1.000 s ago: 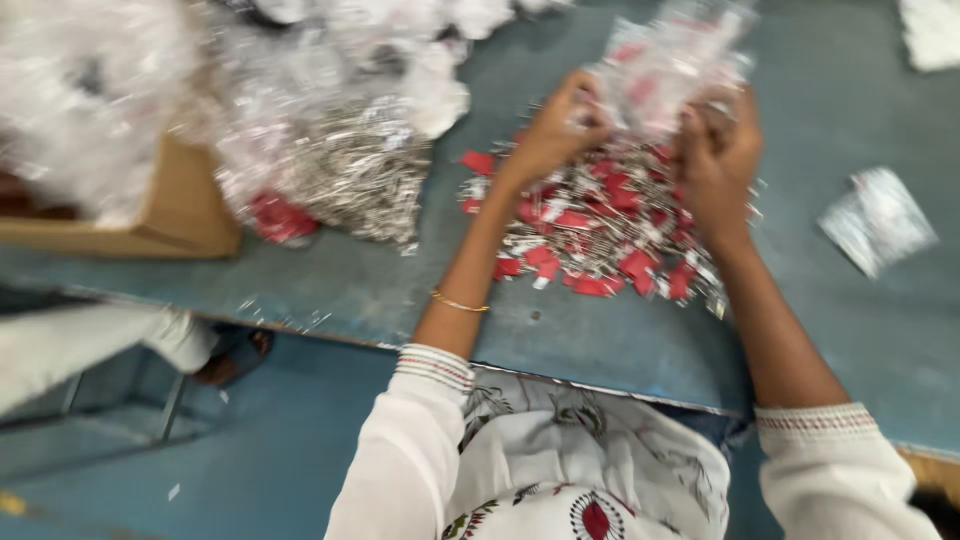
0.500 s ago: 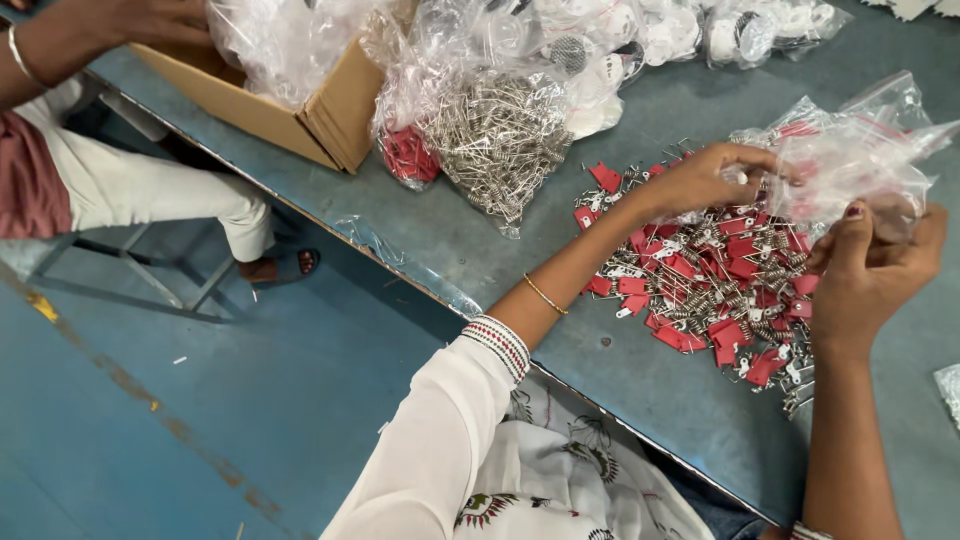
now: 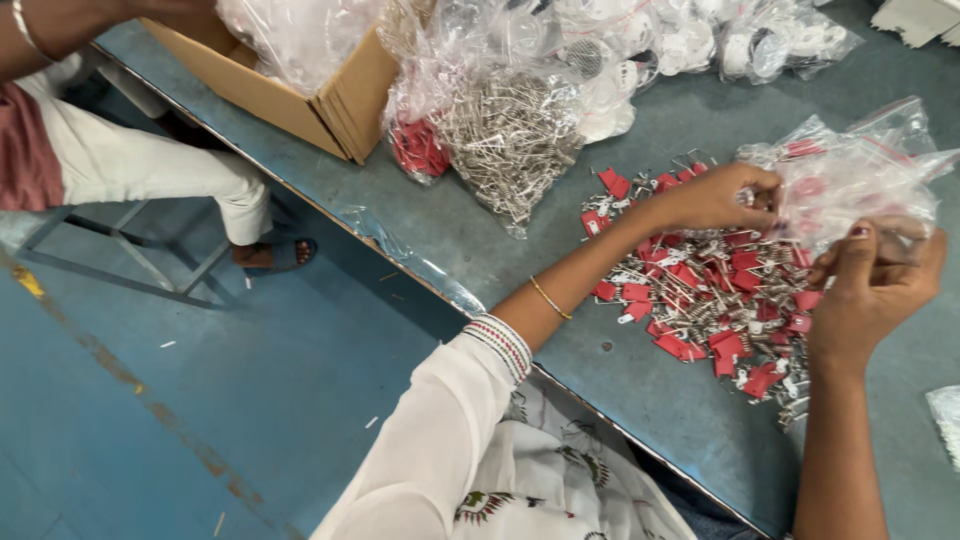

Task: The person sits at a workbench and packs metal safety pins with red paper tags into small clear plastic bags by hand, filling one bag at a time and setting filled bags aside on the table.

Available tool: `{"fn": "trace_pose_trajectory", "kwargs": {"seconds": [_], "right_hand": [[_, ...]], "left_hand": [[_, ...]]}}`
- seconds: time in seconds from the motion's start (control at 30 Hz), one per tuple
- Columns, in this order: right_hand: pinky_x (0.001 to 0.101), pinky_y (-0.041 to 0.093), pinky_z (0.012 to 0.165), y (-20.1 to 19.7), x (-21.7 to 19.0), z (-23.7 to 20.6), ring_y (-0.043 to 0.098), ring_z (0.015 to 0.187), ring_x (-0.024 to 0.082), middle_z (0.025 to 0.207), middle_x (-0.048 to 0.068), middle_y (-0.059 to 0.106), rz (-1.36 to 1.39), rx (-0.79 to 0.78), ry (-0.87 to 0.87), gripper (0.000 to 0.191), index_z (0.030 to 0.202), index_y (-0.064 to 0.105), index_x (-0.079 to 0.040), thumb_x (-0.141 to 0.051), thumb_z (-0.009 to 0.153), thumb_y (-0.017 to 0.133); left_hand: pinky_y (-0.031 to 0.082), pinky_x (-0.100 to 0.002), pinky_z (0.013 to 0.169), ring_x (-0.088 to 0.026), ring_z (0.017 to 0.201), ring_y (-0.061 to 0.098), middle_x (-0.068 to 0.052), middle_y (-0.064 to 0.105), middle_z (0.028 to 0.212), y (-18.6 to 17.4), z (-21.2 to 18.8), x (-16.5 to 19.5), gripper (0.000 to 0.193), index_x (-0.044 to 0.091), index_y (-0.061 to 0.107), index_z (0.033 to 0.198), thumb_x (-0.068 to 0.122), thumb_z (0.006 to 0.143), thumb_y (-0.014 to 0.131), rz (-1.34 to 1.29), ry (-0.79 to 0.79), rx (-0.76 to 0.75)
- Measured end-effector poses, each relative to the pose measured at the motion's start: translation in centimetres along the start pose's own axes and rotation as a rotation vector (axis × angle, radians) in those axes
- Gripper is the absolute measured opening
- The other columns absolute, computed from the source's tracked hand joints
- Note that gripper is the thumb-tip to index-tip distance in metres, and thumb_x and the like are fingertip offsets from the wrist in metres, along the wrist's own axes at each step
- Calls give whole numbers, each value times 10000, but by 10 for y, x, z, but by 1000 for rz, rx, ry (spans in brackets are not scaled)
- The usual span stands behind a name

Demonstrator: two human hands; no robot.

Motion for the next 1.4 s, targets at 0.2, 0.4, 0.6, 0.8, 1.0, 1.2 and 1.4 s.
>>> {"fn": "trace_pose_trajectory", "kwargs": {"seconds": [0.2,0.4,0.6,0.8,1.0,1.2,1.4], "right_hand": [[201,441,597,3,20,-5,534,661,46,815,9,571,-36,47,275,196,1114,559,-35,-148,1236,456],[230,503,594,15,0,-6,597,696,84,936,26,609,-6,-25,87,82,1184,518,-24,-34,1164,597],[262,545,868,40,-14,-11,661,956,108,1045,50,671,-191,-222,-25,146,1185,614,38,-46,1066,624],[234,519,806,-14,19,4,633,865,108,973,54,664,-182,47,-2,87,1124,643,13,-66,1146,615],[376,509,750,-82,72,18,594,853,251,980,169,638,-890,101,-179,203,1042,669,26,-102,977,812],[347,488,716,-97,94,19,589,778,163,824,86,641,-782,-141,123,162,915,727,-3,-123,968,824],[272,491,804,-98,95,12,604,892,101,935,28,660,-545,-179,235,139,1054,665,27,-95,1029,726]], "left_hand": [[506,-366,953,-172,1115,575,-15,608,1141,-5,-5,8,280,131,565,1216,321,1080,718,-233,242,199],[529,-230,657,-71,849,635,-5,625,1045,-2,-16,43,564,245,357,1463,399,984,613,-535,-218,59],[481,-239,605,-61,769,593,-20,644,953,-4,-25,45,315,4,674,1146,298,1069,755,-671,-97,-93],[394,-187,523,-31,679,569,-28,684,954,-17,-26,27,361,57,649,1275,357,1077,620,-738,-155,180],[603,-297,754,-137,942,742,-139,744,1286,-21,-27,52,483,-40,614,1266,395,1075,524,-829,-71,65],[583,-321,680,-138,772,659,-83,678,981,-13,-27,18,283,38,564,1106,311,1078,633,-821,-63,148],[547,-282,575,-102,680,635,-13,631,880,-12,-35,-5,239,60,603,1072,299,1085,620,-799,-131,233]]}}
Point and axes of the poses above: each hand's wrist, its own z-axis towards the middle knuckle, its own y-axis out of the palm, x = y × z, the point moved 1 cm from there along z, towards the middle knuckle
